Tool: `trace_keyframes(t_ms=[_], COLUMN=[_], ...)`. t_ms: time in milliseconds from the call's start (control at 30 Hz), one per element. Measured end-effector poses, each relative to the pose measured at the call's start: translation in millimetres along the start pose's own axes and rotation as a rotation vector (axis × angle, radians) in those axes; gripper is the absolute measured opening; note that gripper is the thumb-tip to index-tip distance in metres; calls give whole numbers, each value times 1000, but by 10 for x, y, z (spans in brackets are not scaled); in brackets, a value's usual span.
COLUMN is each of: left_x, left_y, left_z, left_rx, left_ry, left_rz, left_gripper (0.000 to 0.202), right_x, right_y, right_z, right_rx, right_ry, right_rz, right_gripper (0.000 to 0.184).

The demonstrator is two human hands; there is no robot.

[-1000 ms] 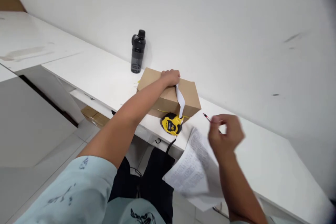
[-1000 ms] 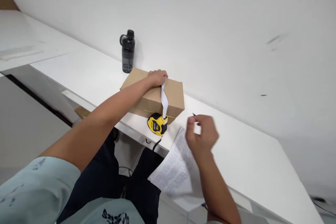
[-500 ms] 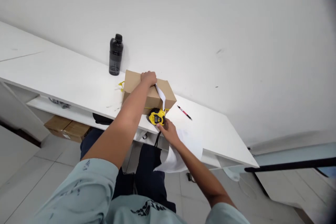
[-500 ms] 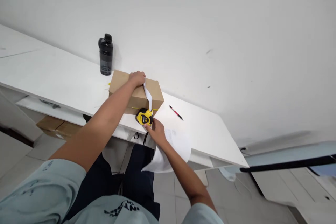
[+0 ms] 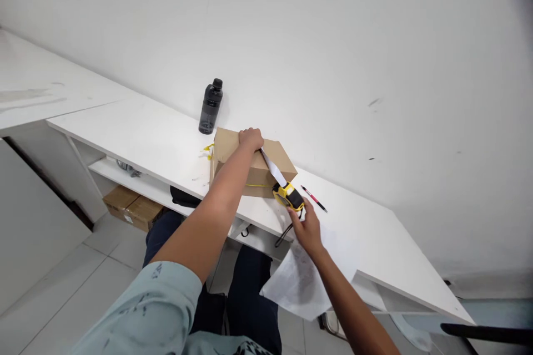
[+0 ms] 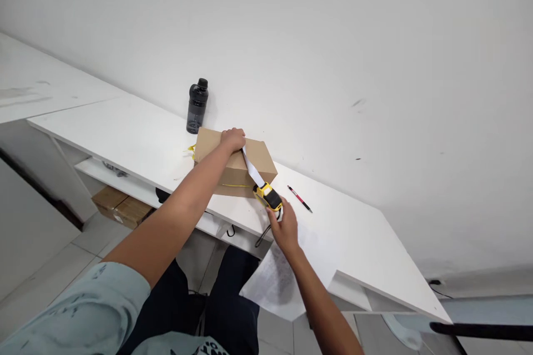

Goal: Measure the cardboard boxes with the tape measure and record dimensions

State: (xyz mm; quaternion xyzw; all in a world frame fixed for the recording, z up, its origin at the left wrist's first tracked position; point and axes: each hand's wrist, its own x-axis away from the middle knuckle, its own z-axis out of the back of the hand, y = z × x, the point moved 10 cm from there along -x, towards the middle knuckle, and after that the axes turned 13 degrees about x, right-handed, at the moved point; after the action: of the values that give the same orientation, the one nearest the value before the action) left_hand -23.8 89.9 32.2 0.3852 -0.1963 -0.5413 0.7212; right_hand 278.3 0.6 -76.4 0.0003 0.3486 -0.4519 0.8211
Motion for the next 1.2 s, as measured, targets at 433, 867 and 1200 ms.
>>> trace_keyframes(t_ms=[433,867,1200], left_x=[-17,14,-81], left_y=[-32,-110,-97], left_z=[48,133,193], left_rx=[-121,-77,-83], left_ry=[-21,39,167], left_rz=[62,113,68], left_gripper=[41,32,27], right_x=[-243,-1416,-1259], right_y=[504,-208,-1393], right_z=[32,1065,1033], right_rx=[274,319,398], right_ry=[272,117,-278], right_rz=[46,495,808], right_gripper=[49,35,43])
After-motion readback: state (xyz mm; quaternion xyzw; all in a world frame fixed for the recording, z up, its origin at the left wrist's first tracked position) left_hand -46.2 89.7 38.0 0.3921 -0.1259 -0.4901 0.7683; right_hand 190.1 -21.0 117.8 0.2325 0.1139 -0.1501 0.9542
